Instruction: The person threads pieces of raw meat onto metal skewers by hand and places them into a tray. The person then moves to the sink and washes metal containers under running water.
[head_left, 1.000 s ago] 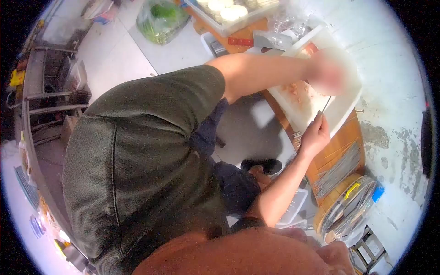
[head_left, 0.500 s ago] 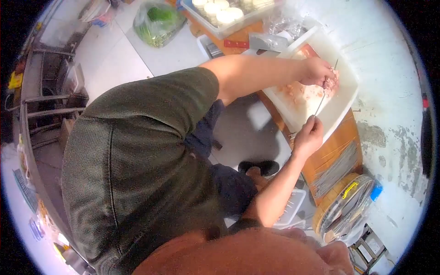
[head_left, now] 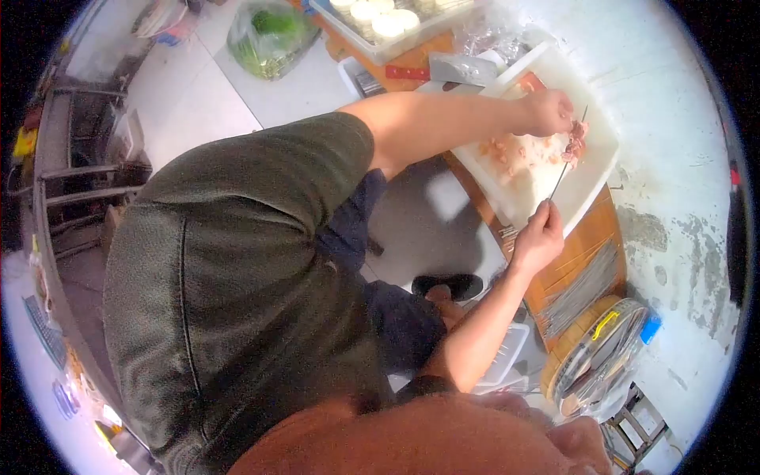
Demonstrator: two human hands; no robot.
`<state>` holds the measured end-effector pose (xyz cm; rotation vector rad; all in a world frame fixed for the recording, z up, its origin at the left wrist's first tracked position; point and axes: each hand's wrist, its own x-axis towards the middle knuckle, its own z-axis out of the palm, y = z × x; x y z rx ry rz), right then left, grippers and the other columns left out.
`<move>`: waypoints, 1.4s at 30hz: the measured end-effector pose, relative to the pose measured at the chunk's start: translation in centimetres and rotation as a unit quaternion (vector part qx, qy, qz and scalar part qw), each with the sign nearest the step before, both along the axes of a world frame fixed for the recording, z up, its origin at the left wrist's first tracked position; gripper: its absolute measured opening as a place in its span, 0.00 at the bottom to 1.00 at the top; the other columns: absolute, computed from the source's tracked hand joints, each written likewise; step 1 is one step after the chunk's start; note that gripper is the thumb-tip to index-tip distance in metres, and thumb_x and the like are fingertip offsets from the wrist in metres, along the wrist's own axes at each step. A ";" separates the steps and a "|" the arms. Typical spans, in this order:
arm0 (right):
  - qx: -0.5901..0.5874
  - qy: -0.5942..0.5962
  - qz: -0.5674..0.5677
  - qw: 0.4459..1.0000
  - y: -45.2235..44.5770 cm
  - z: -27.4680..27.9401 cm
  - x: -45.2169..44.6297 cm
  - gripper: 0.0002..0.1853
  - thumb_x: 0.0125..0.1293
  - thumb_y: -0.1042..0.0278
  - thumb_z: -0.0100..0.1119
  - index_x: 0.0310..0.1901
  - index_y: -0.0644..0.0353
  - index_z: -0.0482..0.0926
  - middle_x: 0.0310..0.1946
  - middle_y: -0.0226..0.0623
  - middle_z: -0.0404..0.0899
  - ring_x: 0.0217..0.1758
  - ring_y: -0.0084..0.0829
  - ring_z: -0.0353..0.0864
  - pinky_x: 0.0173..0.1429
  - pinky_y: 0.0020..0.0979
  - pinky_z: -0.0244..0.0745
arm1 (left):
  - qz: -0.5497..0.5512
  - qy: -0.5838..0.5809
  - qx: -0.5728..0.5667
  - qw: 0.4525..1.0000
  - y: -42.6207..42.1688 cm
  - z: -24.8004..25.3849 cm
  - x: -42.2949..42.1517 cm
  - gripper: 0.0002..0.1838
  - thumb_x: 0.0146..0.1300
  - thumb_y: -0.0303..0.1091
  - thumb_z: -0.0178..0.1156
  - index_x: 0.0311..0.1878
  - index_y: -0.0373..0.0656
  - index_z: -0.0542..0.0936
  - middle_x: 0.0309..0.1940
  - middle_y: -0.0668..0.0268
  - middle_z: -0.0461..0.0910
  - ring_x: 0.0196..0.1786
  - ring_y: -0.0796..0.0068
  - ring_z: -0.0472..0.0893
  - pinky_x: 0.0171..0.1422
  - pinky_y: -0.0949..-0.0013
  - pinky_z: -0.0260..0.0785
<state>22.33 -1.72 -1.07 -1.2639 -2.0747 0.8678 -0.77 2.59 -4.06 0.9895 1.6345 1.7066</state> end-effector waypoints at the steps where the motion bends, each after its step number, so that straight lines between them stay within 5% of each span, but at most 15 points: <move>1: 0.036 -0.003 0.001 0.999 0.2 -0.3 0.1 0.17 0.68 0.58 0.58 0.46 0.65 0.84 0.28 0.41 0.83 0.30 0.29 0.81 0.40 0.30 0.75 | 0.000 0.075 0.047 0.996 3.2 -4.5 -1.5 0.14 0.58 0.38 0.63 0.43 0.40 0.82 0.38 0.58 0.84 0.39 0.66 0.83 0.45 0.65 0.75; 6: 0.097 -0.046 -0.002 0.994 0.3 -0.4 0.2 0.17 0.67 0.58 0.58 0.49 0.62 0.84 0.39 0.49 0.85 0.42 0.41 0.86 0.49 0.35 0.77 | -0.036 0.249 0.057 0.966 1.0 -2.5 -0.5 0.11 0.55 0.43 0.65 0.34 0.47 0.86 0.30 0.61 0.84 0.35 0.66 0.83 0.44 0.66 0.74; 8: 0.115 -0.054 -0.005 0.992 0.4 -0.7 0.3 0.17 0.67 0.56 0.57 0.48 0.60 0.84 0.39 0.47 0.85 0.42 0.43 0.86 0.48 0.36 0.78 | -0.048 0.220 -0.015 0.974 -2.2 2.0 1.1 0.11 0.55 0.45 0.64 0.28 0.49 0.87 0.27 0.63 0.84 0.33 0.66 0.82 0.43 0.67 0.74; 14: 0.193 -0.124 -0.012 0.973 0.1 -0.7 0.0 0.14 0.66 0.58 0.60 0.44 0.58 0.86 0.37 0.45 0.85 0.38 0.43 0.86 0.44 0.38 0.80 | -0.064 0.178 -0.011 0.982 -2.9 3.1 1.9 0.14 0.56 0.46 0.62 0.22 0.50 0.86 0.25 0.64 0.83 0.31 0.69 0.82 0.41 0.68 0.73; 17: 0.201 -0.152 -0.014 0.968 0.0 -0.6 0.0 0.13 0.66 0.58 0.61 0.44 0.57 0.86 0.37 0.44 0.85 0.38 0.43 0.86 0.43 0.38 0.80 | -0.049 0.188 -0.051 0.980 -1.8 1.8 1.5 0.12 0.55 0.44 0.62 0.23 0.50 0.87 0.24 0.63 0.83 0.32 0.69 0.82 0.40 0.68 0.73; 26: 0.141 -0.062 -0.007 0.988 0.7 -0.9 0.7 0.16 0.66 0.56 0.58 0.46 0.58 0.85 0.36 0.46 0.85 0.38 0.44 0.86 0.46 0.38 0.78 | -0.079 -0.050 -0.060 0.994 -2.1 2.5 0.9 0.12 0.55 0.40 0.62 0.33 0.42 0.86 0.30 0.60 0.84 0.34 0.70 0.82 0.41 0.67 0.73; 31: 0.093 -0.050 -0.021 0.994 1.2 -1.4 1.1 0.17 0.67 0.57 0.58 0.46 0.60 0.85 0.30 0.45 0.85 0.34 0.38 0.85 0.43 0.35 0.77 | -0.087 0.147 -0.064 0.983 0.1 -1.0 -0.7 0.11 0.55 0.37 0.61 0.33 0.40 0.86 0.31 0.58 0.84 0.35 0.65 0.83 0.43 0.64 0.74; 35: 0.046 -0.039 -0.022 0.998 0.8 -0.5 1.2 0.17 0.66 0.56 0.58 0.46 0.61 0.85 0.28 0.44 0.84 0.32 0.35 0.84 0.41 0.33 0.76 | -0.094 0.490 -0.128 0.857 1.1 -4.0 -1.2 0.10 0.56 0.35 0.61 0.33 0.39 0.85 0.33 0.56 0.84 0.37 0.61 0.83 0.44 0.61 0.74; 39: 0.015 -0.050 -0.023 0.998 0.7 0.2 1.6 0.17 0.66 0.56 0.58 0.47 0.61 0.85 0.28 0.43 0.84 0.32 0.35 0.84 0.41 0.34 0.76 | -0.249 0.387 -0.307 0.833 -2.5 -1.6 -0.3 0.10 0.56 0.34 0.61 0.37 0.40 0.85 0.36 0.56 0.84 0.39 0.61 0.82 0.45 0.59 0.73; 40: 0.035 -0.055 -0.020 0.998 0.9 -0.2 1.8 0.17 0.66 0.56 0.58 0.47 0.61 0.84 0.29 0.43 0.85 0.33 0.36 0.84 0.42 0.34 0.76 | -0.246 0.287 -0.367 0.850 -4.2 0.4 0.3 0.12 0.57 0.37 0.61 0.40 0.41 0.84 0.38 0.57 0.83 0.41 0.64 0.81 0.46 0.62 0.73; 42: 0.078 -0.062 -0.015 0.995 1.4 -0.9 2.3 0.18 0.66 0.56 0.58 0.47 0.61 0.84 0.32 0.44 0.86 0.35 0.38 0.85 0.44 0.35 0.77 | -0.222 0.136 -0.302 0.917 -5.5 0.2 0.7 0.11 0.57 0.35 0.60 0.39 0.41 0.84 0.37 0.57 0.83 0.41 0.63 0.81 0.46 0.61 0.73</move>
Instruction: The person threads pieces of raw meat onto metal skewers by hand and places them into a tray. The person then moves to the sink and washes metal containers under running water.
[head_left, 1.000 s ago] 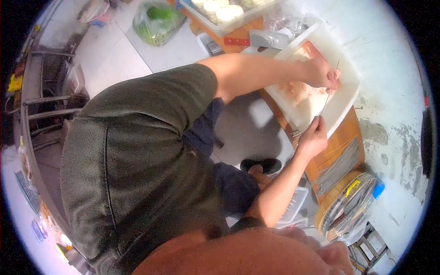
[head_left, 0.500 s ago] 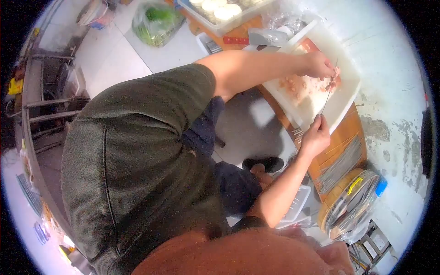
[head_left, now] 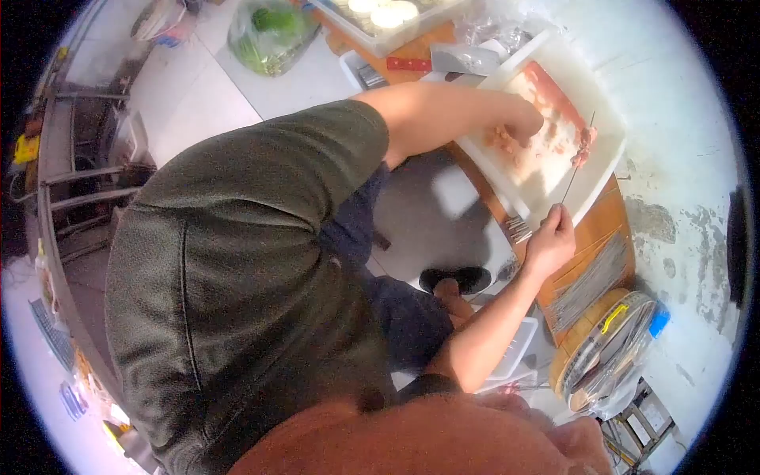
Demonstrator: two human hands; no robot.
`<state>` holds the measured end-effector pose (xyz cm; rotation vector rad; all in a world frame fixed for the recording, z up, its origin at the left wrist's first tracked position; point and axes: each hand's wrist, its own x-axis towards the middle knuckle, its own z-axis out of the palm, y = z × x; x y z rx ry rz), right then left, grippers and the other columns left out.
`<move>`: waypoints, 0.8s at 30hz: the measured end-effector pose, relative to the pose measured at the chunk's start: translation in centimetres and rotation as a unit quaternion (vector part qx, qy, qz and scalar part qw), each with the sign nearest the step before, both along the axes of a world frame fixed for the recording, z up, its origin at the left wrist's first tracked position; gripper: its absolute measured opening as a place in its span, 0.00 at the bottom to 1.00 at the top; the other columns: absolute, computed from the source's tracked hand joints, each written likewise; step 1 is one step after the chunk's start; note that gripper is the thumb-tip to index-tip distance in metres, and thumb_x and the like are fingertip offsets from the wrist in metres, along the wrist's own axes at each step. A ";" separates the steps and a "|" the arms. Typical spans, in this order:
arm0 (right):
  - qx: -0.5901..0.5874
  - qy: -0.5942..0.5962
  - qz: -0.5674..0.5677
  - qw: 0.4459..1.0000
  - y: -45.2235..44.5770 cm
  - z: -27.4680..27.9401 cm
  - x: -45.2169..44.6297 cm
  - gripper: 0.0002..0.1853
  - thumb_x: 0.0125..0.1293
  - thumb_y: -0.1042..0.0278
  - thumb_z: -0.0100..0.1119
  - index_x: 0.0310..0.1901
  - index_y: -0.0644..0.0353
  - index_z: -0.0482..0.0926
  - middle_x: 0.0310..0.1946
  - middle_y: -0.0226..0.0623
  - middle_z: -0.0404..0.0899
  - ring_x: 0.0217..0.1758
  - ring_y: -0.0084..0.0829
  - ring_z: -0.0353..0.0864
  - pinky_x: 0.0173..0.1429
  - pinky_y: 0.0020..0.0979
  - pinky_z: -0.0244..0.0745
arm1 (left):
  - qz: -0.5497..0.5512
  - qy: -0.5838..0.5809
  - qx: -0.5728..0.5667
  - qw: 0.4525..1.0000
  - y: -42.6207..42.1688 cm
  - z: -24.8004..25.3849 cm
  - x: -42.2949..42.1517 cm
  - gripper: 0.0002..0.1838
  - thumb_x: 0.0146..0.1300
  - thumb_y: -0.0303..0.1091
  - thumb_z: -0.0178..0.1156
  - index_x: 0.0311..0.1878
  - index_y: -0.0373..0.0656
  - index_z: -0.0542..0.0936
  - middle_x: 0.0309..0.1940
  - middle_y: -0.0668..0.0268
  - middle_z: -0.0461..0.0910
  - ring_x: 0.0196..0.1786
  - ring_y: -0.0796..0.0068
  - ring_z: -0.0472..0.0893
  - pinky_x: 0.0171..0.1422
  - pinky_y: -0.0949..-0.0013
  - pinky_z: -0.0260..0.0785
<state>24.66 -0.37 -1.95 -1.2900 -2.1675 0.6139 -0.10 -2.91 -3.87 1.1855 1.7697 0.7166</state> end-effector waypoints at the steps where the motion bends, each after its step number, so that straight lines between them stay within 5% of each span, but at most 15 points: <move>1: 0.016 0.001 0.003 1.000 0.1 -0.1 0.2 0.18 0.66 0.56 0.58 0.47 0.61 0.84 0.34 0.45 0.86 0.37 0.39 0.86 0.45 0.36 0.77 | 0.028 -0.075 0.120 0.990 -0.3 -2.4 -0.1 0.08 0.56 0.31 0.59 0.35 0.40 0.85 0.35 0.56 0.84 0.39 0.59 0.82 0.44 0.58 0.72; 5: 0.045 -0.015 0.008 0.999 -0.5 0.5 0.2 0.18 0.67 0.56 0.57 0.47 0.61 0.84 0.39 0.47 0.85 0.43 0.44 0.86 0.49 0.38 0.78 | 0.003 0.063 0.229 0.971 3.1 -5.5 -1.2 0.08 0.55 0.28 0.58 0.32 0.39 0.86 0.33 0.55 0.84 0.37 0.55 0.83 0.44 0.55 0.73; 9: 0.059 -0.057 0.007 0.997 -0.5 0.5 0.2 0.18 0.67 0.56 0.56 0.47 0.61 0.84 0.40 0.47 0.85 0.44 0.46 0.85 0.50 0.39 0.78 | -0.061 0.275 0.195 0.939 5.9 -5.4 -1.3 0.08 0.54 0.29 0.58 0.34 0.40 0.86 0.34 0.54 0.84 0.38 0.55 0.83 0.46 0.55 0.74; 13: 0.072 -0.051 0.004 0.996 -0.1 -0.3 0.5 0.18 0.67 0.55 0.56 0.46 0.60 0.85 0.40 0.47 0.85 0.44 0.46 0.85 0.49 0.40 0.78 | -0.112 0.340 0.080 0.930 7.5 -3.9 -1.5 0.09 0.55 0.31 0.58 0.35 0.42 0.86 0.35 0.54 0.84 0.38 0.53 0.83 0.47 0.56 0.74; 17: 0.081 -0.082 -0.006 0.993 0.0 -0.3 0.6 0.16 0.67 0.55 0.56 0.45 0.56 0.85 0.38 0.46 0.85 0.42 0.47 0.85 0.47 0.41 0.78 | -0.072 0.251 0.223 0.939 7.0 -5.6 -1.7 0.11 0.55 0.36 0.59 0.35 0.42 0.86 0.36 0.52 0.84 0.37 0.52 0.83 0.46 0.55 0.74; 20: 0.113 -0.113 -0.009 0.987 -0.2 -0.3 0.4 0.14 0.66 0.55 0.57 0.44 0.54 0.85 0.36 0.44 0.85 0.40 0.48 0.84 0.45 0.43 0.78 | 0.053 0.168 0.193 0.965 7.4 -4.0 -1.9 0.15 0.57 0.42 0.62 0.35 0.37 0.85 0.34 0.54 0.84 0.35 0.59 0.84 0.42 0.60 0.76; 23: 0.128 -0.148 0.000 0.981 -0.4 -0.3 0.2 0.14 0.66 0.55 0.57 0.44 0.52 0.85 0.36 0.42 0.84 0.39 0.47 0.84 0.43 0.44 0.78 | 0.160 -0.226 0.172 0.945 5.1 -0.3 -0.3 0.18 0.58 0.45 0.65 0.34 0.36 0.84 0.30 0.60 0.84 0.33 0.69 0.83 0.38 0.68 0.77; 24: 0.129 -0.159 0.005 0.979 -0.6 -0.3 0.0 0.14 0.66 0.55 0.57 0.44 0.52 0.85 0.36 0.42 0.84 0.39 0.47 0.84 0.42 0.44 0.77 | 0.151 -0.234 0.184 0.943 5.0 -0.3 -0.3 0.18 0.58 0.45 0.66 0.34 0.36 0.84 0.30 0.61 0.83 0.33 0.71 0.83 0.38 0.70 0.77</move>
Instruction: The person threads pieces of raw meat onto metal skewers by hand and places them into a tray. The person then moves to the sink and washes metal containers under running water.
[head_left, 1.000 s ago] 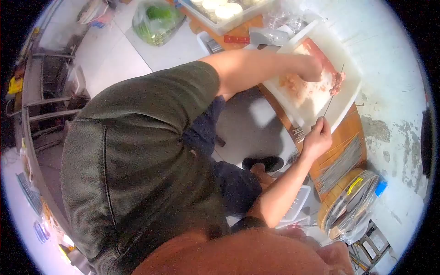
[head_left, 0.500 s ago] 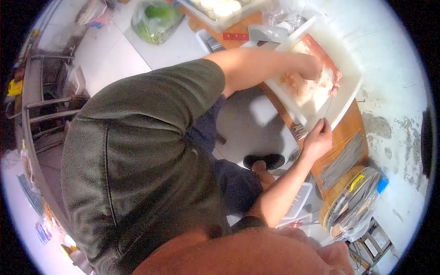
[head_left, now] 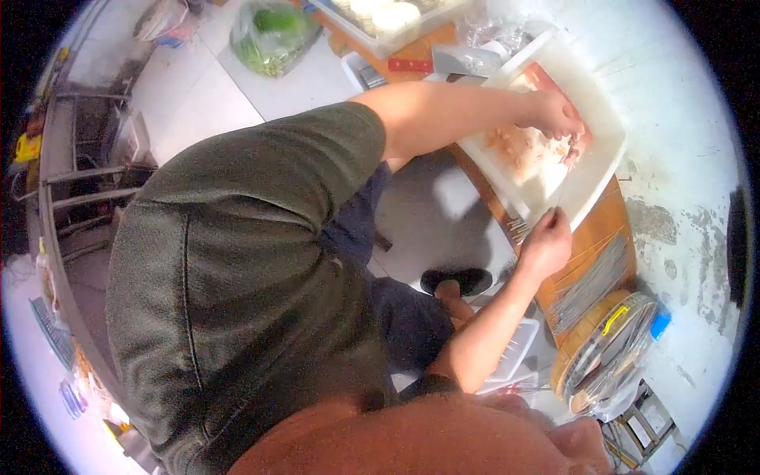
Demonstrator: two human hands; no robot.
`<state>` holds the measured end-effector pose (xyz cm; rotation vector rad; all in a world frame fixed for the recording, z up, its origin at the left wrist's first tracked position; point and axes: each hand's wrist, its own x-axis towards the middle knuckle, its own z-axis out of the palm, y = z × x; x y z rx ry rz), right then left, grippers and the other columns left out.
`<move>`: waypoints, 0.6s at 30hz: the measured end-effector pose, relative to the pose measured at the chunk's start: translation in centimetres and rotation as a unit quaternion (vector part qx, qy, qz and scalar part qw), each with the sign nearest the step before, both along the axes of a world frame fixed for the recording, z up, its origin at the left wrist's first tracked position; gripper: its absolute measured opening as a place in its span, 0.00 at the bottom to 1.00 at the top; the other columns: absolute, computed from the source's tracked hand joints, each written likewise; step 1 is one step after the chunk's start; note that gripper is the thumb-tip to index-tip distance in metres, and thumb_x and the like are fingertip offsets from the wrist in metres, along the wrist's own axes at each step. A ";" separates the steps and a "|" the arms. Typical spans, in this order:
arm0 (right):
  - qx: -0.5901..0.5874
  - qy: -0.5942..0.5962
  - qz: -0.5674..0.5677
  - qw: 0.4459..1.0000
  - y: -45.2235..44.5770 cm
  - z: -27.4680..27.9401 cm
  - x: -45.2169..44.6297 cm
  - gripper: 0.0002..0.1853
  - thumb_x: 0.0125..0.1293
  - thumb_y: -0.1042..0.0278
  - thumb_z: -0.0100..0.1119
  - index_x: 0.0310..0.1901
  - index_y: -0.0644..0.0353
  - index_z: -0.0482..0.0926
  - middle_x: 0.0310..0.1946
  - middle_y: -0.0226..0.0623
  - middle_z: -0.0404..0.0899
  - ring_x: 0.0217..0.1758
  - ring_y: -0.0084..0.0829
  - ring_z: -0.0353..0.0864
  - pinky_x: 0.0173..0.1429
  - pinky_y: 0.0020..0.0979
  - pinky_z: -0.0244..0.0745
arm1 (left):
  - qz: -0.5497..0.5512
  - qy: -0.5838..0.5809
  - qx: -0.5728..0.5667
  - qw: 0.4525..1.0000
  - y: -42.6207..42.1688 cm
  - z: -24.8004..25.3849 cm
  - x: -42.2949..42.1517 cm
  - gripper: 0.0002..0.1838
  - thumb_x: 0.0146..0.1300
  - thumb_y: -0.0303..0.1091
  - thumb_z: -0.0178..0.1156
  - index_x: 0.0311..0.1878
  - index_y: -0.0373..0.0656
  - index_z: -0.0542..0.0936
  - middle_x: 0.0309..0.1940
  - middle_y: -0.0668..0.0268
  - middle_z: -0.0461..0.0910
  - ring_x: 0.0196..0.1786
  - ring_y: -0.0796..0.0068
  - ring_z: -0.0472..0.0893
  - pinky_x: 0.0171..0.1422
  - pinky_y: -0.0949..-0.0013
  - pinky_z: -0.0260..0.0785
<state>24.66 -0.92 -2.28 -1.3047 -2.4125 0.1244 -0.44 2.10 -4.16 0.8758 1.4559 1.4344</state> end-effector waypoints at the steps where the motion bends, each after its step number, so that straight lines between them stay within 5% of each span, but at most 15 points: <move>1: 0.006 -0.002 0.006 1.000 -0.2 0.0 -0.1 0.13 0.67 0.55 0.57 0.44 0.52 0.85 0.36 0.41 0.84 0.39 0.47 0.84 0.42 0.44 0.77 | -0.007 -0.006 0.014 1.000 -0.1 0.0 0.0 0.18 0.58 0.46 0.66 0.35 0.36 0.84 0.30 0.63 0.83 0.33 0.74 0.82 0.37 0.72 0.76; 9: -0.011 0.004 0.019 1.000 -0.7 0.4 -0.3 0.14 0.67 0.56 0.57 0.47 0.53 0.84 0.39 0.42 0.84 0.41 0.46 0.84 0.45 0.42 0.78 | -0.048 -0.008 0.041 0.998 1.4 -1.6 -0.7 0.15 0.60 0.41 0.64 0.38 0.36 0.83 0.32 0.61 0.83 0.33 0.74 0.82 0.37 0.71 0.76; 18: -0.088 0.150 0.023 0.984 -0.4 0.4 -0.1 0.15 0.67 0.60 0.58 0.46 0.63 0.84 0.40 0.50 0.84 0.44 0.47 0.85 0.49 0.39 0.78 | -0.051 -0.008 0.029 0.998 1.6 -1.8 -1.5 0.16 0.62 0.42 0.62 0.39 0.36 0.83 0.33 0.60 0.83 0.34 0.73 0.82 0.39 0.70 0.75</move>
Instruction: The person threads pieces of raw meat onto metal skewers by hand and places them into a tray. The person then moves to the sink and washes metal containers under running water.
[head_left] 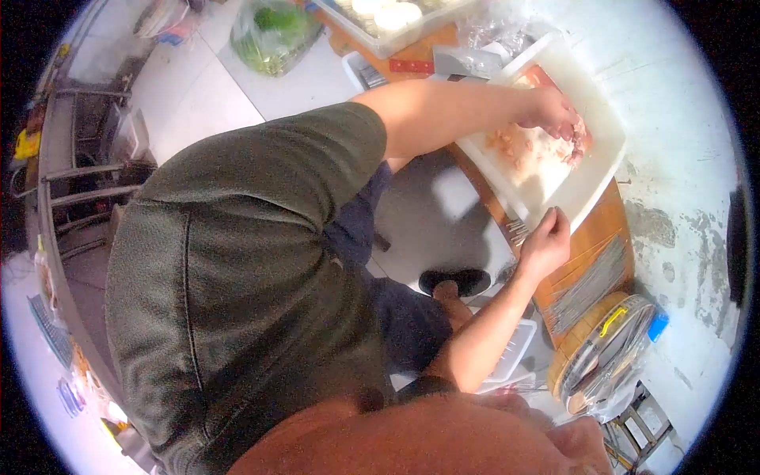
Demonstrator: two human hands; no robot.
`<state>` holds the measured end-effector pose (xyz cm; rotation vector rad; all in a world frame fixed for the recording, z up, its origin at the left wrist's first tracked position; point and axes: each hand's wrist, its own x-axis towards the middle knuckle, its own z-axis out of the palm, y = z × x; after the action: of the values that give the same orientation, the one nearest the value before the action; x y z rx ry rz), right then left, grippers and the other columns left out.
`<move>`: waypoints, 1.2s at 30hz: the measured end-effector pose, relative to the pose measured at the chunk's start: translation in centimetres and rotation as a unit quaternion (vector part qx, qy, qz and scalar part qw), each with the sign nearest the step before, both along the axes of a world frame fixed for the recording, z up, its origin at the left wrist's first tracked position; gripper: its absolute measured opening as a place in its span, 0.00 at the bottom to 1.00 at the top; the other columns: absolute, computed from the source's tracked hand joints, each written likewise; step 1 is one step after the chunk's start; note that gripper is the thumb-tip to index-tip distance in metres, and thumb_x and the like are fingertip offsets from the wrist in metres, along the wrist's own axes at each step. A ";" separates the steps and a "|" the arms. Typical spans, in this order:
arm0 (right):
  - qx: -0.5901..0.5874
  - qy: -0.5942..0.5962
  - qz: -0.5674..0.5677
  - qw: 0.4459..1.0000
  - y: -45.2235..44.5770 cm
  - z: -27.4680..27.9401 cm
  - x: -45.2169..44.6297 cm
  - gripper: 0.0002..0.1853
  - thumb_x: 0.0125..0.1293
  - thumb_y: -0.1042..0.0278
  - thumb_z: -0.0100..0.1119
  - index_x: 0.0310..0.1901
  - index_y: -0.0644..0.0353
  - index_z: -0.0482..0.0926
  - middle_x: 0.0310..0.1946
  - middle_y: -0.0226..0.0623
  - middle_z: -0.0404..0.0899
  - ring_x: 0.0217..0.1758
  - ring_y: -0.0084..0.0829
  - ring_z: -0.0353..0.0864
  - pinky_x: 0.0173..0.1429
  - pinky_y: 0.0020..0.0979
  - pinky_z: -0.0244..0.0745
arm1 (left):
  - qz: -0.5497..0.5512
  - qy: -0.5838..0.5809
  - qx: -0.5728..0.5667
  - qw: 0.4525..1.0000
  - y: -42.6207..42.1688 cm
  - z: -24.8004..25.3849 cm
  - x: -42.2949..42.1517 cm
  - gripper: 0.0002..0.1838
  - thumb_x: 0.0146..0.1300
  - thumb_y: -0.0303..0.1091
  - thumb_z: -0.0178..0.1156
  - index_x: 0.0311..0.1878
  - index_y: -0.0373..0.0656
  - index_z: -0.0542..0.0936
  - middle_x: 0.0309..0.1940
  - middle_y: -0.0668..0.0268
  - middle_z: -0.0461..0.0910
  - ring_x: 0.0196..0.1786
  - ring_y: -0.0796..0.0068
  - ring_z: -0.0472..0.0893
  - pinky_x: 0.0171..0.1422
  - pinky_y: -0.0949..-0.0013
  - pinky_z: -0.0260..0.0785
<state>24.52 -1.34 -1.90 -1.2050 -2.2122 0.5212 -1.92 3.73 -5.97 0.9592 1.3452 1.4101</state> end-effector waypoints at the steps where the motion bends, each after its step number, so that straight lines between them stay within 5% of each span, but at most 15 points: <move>1: -0.003 0.002 0.000 1.000 0.0 0.0 0.0 0.15 0.67 0.60 0.58 0.46 0.64 0.84 0.40 0.50 0.84 0.44 0.47 0.85 0.49 0.39 0.78 | 0.000 -0.001 -0.001 1.000 0.0 0.1 0.0 0.16 0.62 0.42 0.62 0.40 0.36 0.82 0.33 0.60 0.83 0.34 0.73 0.82 0.39 0.70 0.75; 9: -0.080 0.037 -0.010 0.996 0.1 0.2 0.4 0.17 0.68 0.58 0.58 0.45 0.65 0.84 0.33 0.43 0.85 0.37 0.35 0.85 0.45 0.34 0.76 | 0.000 0.003 -0.006 1.000 -0.1 -0.1 -0.3 0.17 0.63 0.43 0.60 0.40 0.36 0.82 0.34 0.59 0.83 0.35 0.72 0.82 0.40 0.68 0.75; 15: -0.180 0.129 -0.010 0.975 0.7 0.0 1.0 0.17 0.68 0.59 0.59 0.43 0.68 0.83 0.25 0.31 0.78 0.29 0.21 0.73 0.36 0.25 0.70 | 0.001 0.014 -0.012 1.000 0.1 -0.3 -0.5 0.17 0.64 0.44 0.59 0.41 0.37 0.81 0.35 0.59 0.83 0.35 0.71 0.82 0.41 0.67 0.74; 21: -0.241 0.184 -0.011 0.953 1.0 0.0 1.6 0.14 0.70 0.63 0.59 0.41 0.69 0.83 0.23 0.25 0.73 0.26 0.15 0.67 0.29 0.19 0.62 | 0.003 0.039 -0.024 0.999 0.5 -0.6 -0.5 0.17 0.65 0.44 0.57 0.42 0.37 0.81 0.36 0.58 0.83 0.36 0.70 0.82 0.42 0.66 0.74; 26: -0.258 0.176 -0.013 0.950 1.1 0.4 2.3 0.14 0.69 0.64 0.60 0.45 0.70 0.83 0.25 0.29 0.77 0.29 0.18 0.73 0.35 0.22 0.69 | 0.028 0.064 -0.031 0.997 0.2 -0.6 0.0 0.17 0.65 0.45 0.57 0.43 0.38 0.81 0.38 0.57 0.84 0.38 0.69 0.83 0.45 0.64 0.74; 29: -0.256 0.175 -0.022 0.950 1.2 0.3 2.5 0.15 0.69 0.64 0.60 0.45 0.70 0.82 0.25 0.29 0.77 0.29 0.18 0.73 0.35 0.22 0.69 | 0.059 0.407 -0.027 0.911 0.1 -1.9 1.2 0.14 0.61 0.37 0.58 0.47 0.43 0.83 0.43 0.58 0.84 0.46 0.63 0.83 0.50 0.60 0.73; 32: -0.249 0.177 -0.031 0.952 0.9 0.7 2.5 0.15 0.69 0.63 0.60 0.45 0.71 0.82 0.26 0.30 0.77 0.29 0.19 0.73 0.35 0.22 0.69 | -0.085 0.496 -0.145 0.852 -0.3 -1.6 2.1 0.16 0.56 0.29 0.56 0.49 0.46 0.83 0.47 0.58 0.83 0.52 0.60 0.81 0.52 0.58 0.72; 36: -0.232 0.156 -0.020 0.960 1.2 0.8 3.3 0.16 0.69 0.63 0.60 0.44 0.71 0.82 0.26 0.30 0.78 0.29 0.19 0.73 0.35 0.22 0.69 | -0.167 0.584 -0.226 0.761 -1.8 -1.9 3.8 0.15 0.54 0.25 0.55 0.44 0.41 0.84 0.42 0.56 0.84 0.45 0.59 0.82 0.47 0.56 0.72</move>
<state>27.84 -0.13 -1.06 -1.2838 -1.8438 1.1773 1.83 1.91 -7.92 1.7132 2.0874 0.0208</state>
